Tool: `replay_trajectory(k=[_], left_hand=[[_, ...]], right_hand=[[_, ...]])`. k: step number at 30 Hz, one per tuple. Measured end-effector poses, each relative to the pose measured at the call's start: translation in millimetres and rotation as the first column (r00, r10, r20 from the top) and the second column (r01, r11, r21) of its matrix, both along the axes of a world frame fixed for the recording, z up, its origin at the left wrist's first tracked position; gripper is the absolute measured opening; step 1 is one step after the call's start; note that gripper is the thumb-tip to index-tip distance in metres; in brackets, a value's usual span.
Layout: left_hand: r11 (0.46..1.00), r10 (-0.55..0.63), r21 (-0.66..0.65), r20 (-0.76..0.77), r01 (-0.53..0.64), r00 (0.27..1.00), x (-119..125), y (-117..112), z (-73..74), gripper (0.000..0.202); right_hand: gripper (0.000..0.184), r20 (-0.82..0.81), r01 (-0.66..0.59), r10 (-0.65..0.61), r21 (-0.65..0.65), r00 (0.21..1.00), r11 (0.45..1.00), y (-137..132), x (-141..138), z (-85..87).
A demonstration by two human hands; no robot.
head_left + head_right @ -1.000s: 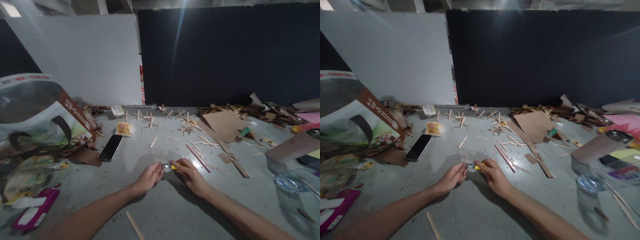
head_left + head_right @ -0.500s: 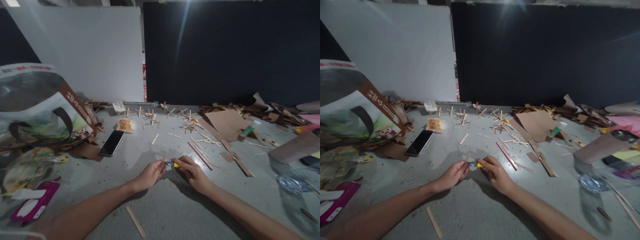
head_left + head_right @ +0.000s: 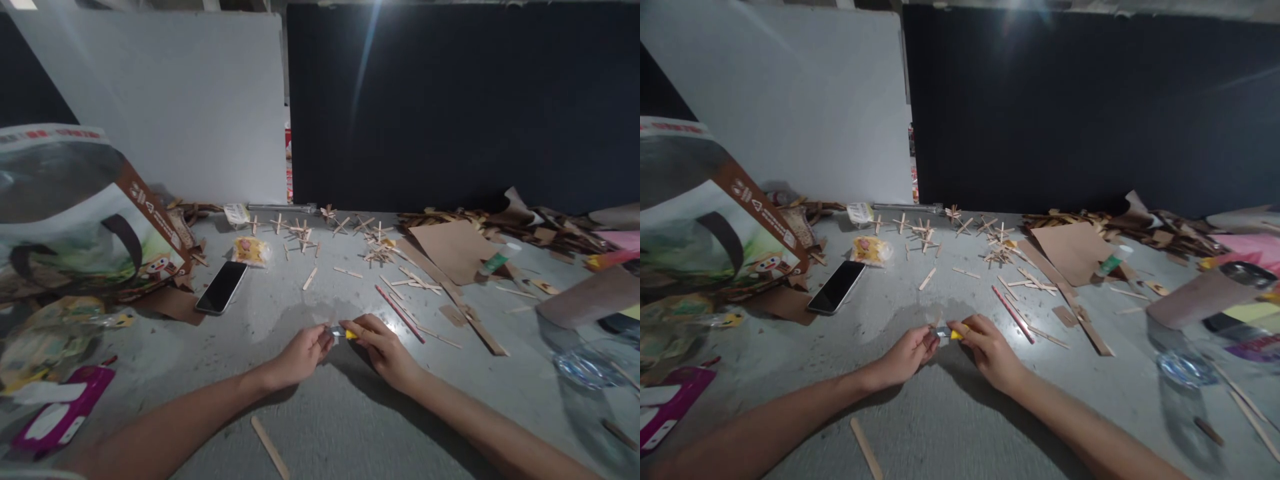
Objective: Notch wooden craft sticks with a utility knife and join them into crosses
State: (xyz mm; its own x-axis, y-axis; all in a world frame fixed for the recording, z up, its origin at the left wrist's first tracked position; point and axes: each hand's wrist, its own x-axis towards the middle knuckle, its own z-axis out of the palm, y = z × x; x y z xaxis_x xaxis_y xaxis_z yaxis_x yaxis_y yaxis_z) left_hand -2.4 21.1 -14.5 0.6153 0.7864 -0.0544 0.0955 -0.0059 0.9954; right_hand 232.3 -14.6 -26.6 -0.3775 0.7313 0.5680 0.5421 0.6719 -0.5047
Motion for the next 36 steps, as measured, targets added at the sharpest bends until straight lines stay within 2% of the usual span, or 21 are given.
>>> replay_trajectory(k=[6, 11, 18, 23, 29, 36], left_hand=[[1.0, -0.007, -0.004, 0.032, 0.007, 0.999, -2.5, -2.4, -2.2, 0.06], [0.997, 0.003, 0.075, -0.005, -0.002, 1.0, -1.7, -1.1, -4.8, 0.053], [1.0, -0.017, 0.012, 0.031, 0.017, 0.999, -3.2, -3.4, -2.8, 0.057], [0.996, 0.023, 0.085, 0.001, -0.023, 1.0, 0.3, -3.8, -1.1, 0.052], [0.999, 0.001, 0.046, 0.041, -0.002, 0.999, -0.5, -4.5, -0.8, 0.054], [0.994, 0.029, 0.104, 0.01, -0.03, 1.0, 0.5, -4.2, -5.4, 0.053]], right_hand=[[0.057, -0.021, -0.015, 0.014, -0.021, 1.0, 1.0, 2.1, -0.4, -1.7], [0.057, -0.009, -0.035, 0.035, -0.015, 0.999, 0.999, 2.0, -1.3, 2.8], [0.054, -0.028, -0.042, 0.041, -0.04, 0.999, 0.998, 1.4, -3.2, 7.3], [0.052, -0.028, -0.041, 0.041, -0.004, 0.999, 0.999, 1.0, -3.0, 4.1], [0.057, -0.049, -0.068, 0.066, -0.035, 0.997, 0.997, 0.9, -2.9, 5.9], [0.061, -0.043, -0.052, 0.051, -0.011, 0.998, 0.999, 0.9, -2.3, 2.1]])
